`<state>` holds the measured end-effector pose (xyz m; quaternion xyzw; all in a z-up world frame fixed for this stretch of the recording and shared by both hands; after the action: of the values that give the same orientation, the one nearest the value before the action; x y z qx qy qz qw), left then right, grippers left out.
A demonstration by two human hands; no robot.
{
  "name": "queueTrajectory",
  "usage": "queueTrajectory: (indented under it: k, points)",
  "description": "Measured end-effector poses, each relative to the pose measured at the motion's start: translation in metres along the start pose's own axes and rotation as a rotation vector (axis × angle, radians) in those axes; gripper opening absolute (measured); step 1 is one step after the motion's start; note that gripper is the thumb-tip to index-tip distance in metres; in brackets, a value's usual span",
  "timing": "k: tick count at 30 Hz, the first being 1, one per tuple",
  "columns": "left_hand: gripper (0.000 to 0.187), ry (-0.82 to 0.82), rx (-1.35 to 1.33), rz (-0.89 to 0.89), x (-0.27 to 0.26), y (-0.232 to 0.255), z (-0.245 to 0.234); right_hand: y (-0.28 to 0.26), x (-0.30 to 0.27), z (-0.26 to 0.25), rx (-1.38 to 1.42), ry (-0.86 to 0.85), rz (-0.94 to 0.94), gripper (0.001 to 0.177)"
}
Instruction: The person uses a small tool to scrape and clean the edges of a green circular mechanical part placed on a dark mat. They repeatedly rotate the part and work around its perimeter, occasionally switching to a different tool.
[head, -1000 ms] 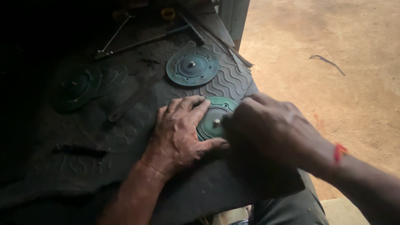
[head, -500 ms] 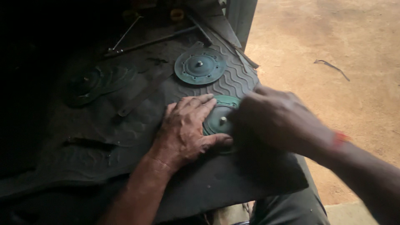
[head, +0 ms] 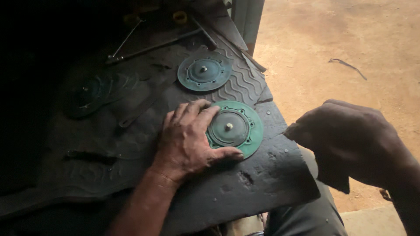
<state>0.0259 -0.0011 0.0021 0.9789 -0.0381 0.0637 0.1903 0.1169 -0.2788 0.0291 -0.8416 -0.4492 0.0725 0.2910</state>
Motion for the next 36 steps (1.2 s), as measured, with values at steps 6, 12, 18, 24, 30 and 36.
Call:
queueTrajectory:
  k: [6,12,18,24,30,36]
  points:
    - [0.103,-0.078,-0.17,0.121,-0.001,-0.013,0.008,0.0,0.007,0.001,-0.04,0.01,0.135,0.015]
    - [0.131,-0.069,-0.022,0.149,0.0,-0.013,0.013,-0.02,0.016,-0.002,0.075,0.076,0.046,0.018]
    - [0.141,-0.117,-0.053,0.095,0.0,-0.009,0.014,-0.024,0.043,0.018,-0.054,0.031,-0.18,0.013]
    - [0.145,-0.156,-0.109,0.061,0.002,-0.009,0.011,-0.005,0.096,0.044,-0.261,-0.003,-0.129,0.013]
    - [0.152,-0.214,-0.142,-0.058,0.004,-0.005,0.008,-0.023,0.119,0.047,-0.291,0.05,-0.277,0.013]
    - [0.15,-0.171,-0.146,-0.017,0.001,-0.007,0.008,-0.007,0.081,0.037,-0.287,-0.041,-0.274,0.013]
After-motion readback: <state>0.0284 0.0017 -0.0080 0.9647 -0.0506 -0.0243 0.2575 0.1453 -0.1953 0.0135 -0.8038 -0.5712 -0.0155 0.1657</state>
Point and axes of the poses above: each hand's wrist, its own x-axis towards the middle knuckle, its own z-axis out of the palm, y = z × x, the point moved 3 cm from there along x, towards the middle knuckle, and after that the axes turned 10 degrees about -y, right-handed, at the moved point
